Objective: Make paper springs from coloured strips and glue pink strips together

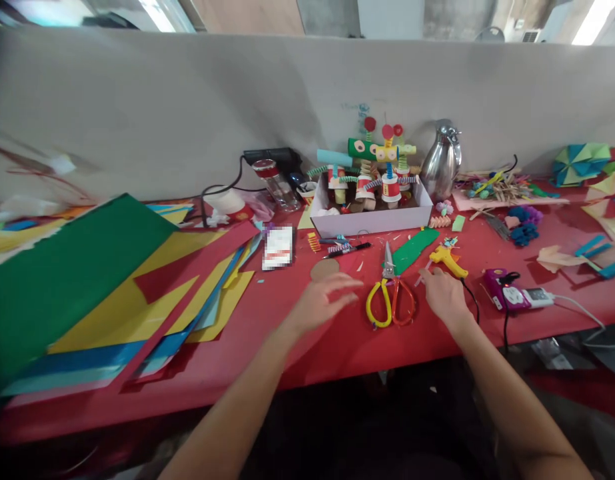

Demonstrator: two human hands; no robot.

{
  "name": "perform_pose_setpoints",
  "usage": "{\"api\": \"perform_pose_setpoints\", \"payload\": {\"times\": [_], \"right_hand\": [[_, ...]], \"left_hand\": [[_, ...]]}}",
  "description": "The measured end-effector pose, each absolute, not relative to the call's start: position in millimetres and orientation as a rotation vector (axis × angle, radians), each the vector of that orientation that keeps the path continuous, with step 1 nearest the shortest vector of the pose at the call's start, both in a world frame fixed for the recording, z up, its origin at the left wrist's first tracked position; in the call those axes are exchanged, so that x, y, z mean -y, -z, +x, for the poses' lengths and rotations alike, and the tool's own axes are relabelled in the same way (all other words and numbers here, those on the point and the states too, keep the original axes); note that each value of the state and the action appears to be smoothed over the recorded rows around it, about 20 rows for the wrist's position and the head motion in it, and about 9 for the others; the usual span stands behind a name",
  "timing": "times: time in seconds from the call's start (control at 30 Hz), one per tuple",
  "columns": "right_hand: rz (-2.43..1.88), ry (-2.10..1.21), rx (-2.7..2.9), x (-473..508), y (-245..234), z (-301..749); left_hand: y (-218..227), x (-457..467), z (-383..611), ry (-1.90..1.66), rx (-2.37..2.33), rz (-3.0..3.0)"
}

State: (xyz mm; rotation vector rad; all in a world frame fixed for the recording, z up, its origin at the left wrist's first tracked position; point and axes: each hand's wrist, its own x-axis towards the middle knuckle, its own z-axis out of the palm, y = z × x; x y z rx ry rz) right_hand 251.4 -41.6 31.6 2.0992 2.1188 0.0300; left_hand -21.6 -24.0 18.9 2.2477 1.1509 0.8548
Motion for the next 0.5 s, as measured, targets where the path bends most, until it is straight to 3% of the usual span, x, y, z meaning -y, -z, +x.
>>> {"api": "perform_pose_setpoints", "payload": {"times": [0.13, 0.37, 0.5], "right_hand": [[2.079, 0.011, -2.151, 36, -36, 261], [2.007, -0.047, -2.203, 13, -50, 255], [1.542, -0.096, -2.467, -26, -55, 238]], "left_hand": [[-18, 62, 19, -0.547, -0.957, 2.513], [14, 81, 42, -0.583, -1.149, 2.599], [20, 83, 42, -0.582, -1.171, 2.667]]}}
